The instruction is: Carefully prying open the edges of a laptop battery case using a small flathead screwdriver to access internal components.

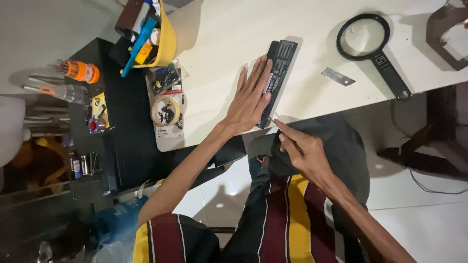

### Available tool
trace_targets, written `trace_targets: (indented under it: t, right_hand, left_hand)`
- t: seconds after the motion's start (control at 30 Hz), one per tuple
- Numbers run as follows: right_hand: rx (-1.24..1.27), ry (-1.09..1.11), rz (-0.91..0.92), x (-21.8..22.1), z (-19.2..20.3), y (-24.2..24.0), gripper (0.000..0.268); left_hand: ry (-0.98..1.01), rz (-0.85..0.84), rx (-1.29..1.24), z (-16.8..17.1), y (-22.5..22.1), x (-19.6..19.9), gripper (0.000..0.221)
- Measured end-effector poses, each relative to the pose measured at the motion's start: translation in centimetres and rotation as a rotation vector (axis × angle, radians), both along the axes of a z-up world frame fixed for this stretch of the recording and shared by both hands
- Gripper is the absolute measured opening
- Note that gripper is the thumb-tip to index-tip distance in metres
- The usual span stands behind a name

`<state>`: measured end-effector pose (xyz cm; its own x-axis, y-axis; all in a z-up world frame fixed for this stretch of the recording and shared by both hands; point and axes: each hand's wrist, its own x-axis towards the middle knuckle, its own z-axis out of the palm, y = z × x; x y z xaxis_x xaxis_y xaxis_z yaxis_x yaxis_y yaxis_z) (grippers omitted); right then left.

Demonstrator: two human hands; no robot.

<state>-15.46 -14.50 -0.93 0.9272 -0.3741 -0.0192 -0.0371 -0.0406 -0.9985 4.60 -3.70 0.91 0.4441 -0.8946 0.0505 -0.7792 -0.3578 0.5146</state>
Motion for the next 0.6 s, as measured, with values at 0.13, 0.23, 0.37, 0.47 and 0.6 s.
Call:
trace_targets:
  t: [0.13,0.23,0.37,0.47,0.6]
  right_hand:
    - [-0.013,0.001,-0.004,0.04,-0.39,0.02,0.039]
    - [-0.002,-0.007,0.006,0.08,-0.79,0.09,0.039]
    - [-0.017,0.000,0.005,0.05,-0.62,0.01,0.040]
    - [-0.030,-0.011,0.010,0.10,-0.46,-0.14,0.040]
    - [-0.050,-0.045,0.009,0.28,-0.68,-0.36,0.041]
  left_hand:
    - [-0.002,-0.010,-0.005,-0.07,-0.01,0.03,0.061]
    - [0.037,0.003,-0.007,0.24,-0.05,-0.01,0.062]
    - [0.008,0.010,0.019,0.19,-0.10,-0.09,0.061]
    - [0.013,0.011,0.011,0.12,-0.10,-0.08,0.061]
    - [0.049,0.010,-0.045,-0.07,-0.10,-0.09,0.061]
